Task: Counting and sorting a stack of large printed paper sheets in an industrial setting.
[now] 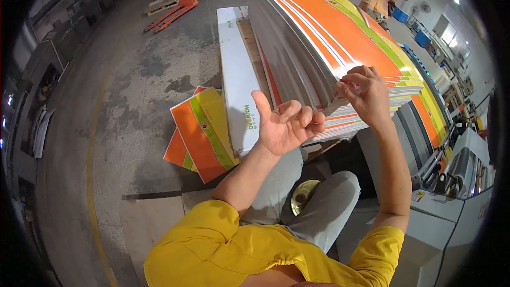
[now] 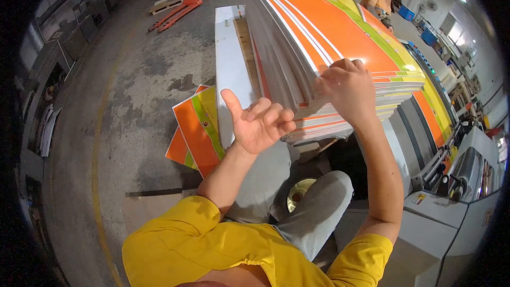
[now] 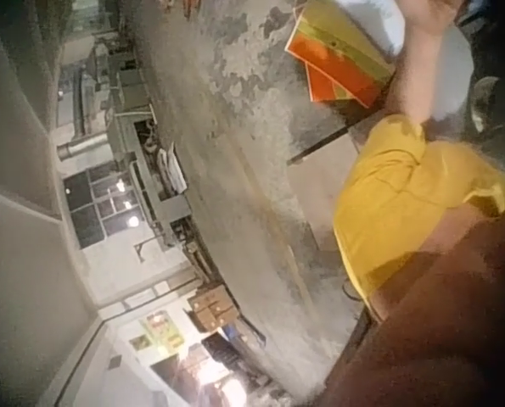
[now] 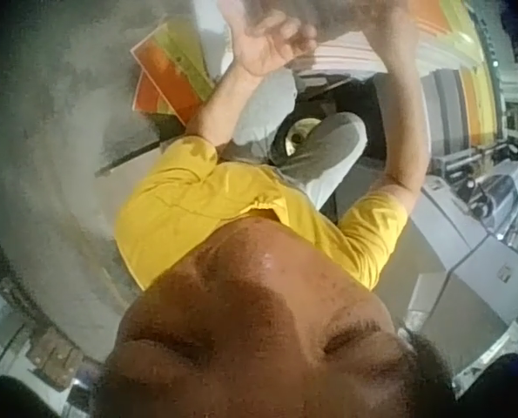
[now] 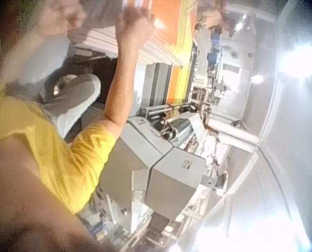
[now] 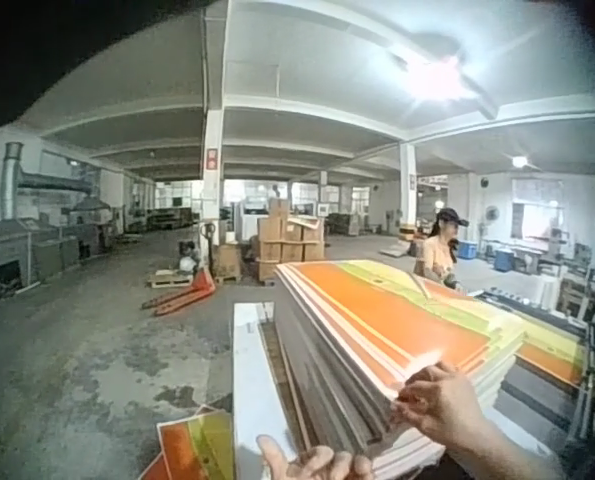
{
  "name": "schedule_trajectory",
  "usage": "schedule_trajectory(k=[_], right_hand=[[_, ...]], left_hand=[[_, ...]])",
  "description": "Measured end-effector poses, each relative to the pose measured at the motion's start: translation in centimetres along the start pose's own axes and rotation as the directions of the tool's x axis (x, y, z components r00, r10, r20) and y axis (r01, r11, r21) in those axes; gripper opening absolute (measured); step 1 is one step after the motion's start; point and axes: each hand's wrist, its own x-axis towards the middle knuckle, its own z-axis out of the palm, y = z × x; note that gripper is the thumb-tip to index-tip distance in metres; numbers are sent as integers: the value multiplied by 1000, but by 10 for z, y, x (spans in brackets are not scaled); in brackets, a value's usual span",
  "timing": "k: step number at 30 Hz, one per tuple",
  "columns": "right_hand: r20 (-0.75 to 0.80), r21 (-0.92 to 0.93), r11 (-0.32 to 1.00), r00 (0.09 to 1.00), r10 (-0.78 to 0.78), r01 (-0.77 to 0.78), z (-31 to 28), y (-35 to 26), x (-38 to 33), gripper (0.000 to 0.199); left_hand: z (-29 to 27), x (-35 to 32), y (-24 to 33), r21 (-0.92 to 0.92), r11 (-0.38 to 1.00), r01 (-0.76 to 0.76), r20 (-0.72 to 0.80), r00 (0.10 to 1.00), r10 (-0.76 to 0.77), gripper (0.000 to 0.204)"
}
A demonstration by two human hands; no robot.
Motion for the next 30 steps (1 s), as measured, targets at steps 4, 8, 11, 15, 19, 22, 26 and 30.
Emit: schedule_trajectory(k=[4,8,11,15,19,22,26,30], right_hand=[[-211,-383,914,950,-229,135,2,-4,2,10],[-279,-412,908,937,-209,80,3,5,10,15],[-247,-138,990,969,-12,-23,0,11,15,21],[-42,312,916,960,278,-252,0,37,20,34],[48,502,807,941,334,-312,1,41,23,37],[-20,408,872,953,303,-269,-1,42,19,34],[-233,54,997,970,72,-61,-8,14,19,25],[-252,43,998,968,-22,34,-7,15,20,21]], left_hand=[[0,2,0,-16,1000,6,-7,1000,-6,66],[0,2,1,-4,1000,26,-5,1000,-26,68],[2,1,1,-14,999,45,55,998,-44,70],[2,3,1,-12,997,78,75,994,-77,71],[4,4,2,-8,996,85,73,994,-85,71],[2,10,-1,-2,996,87,43,995,-87,69],[-4,33,11,141,987,72,-268,963,-32,59],[10,80,14,518,814,262,-520,852,57,43]])
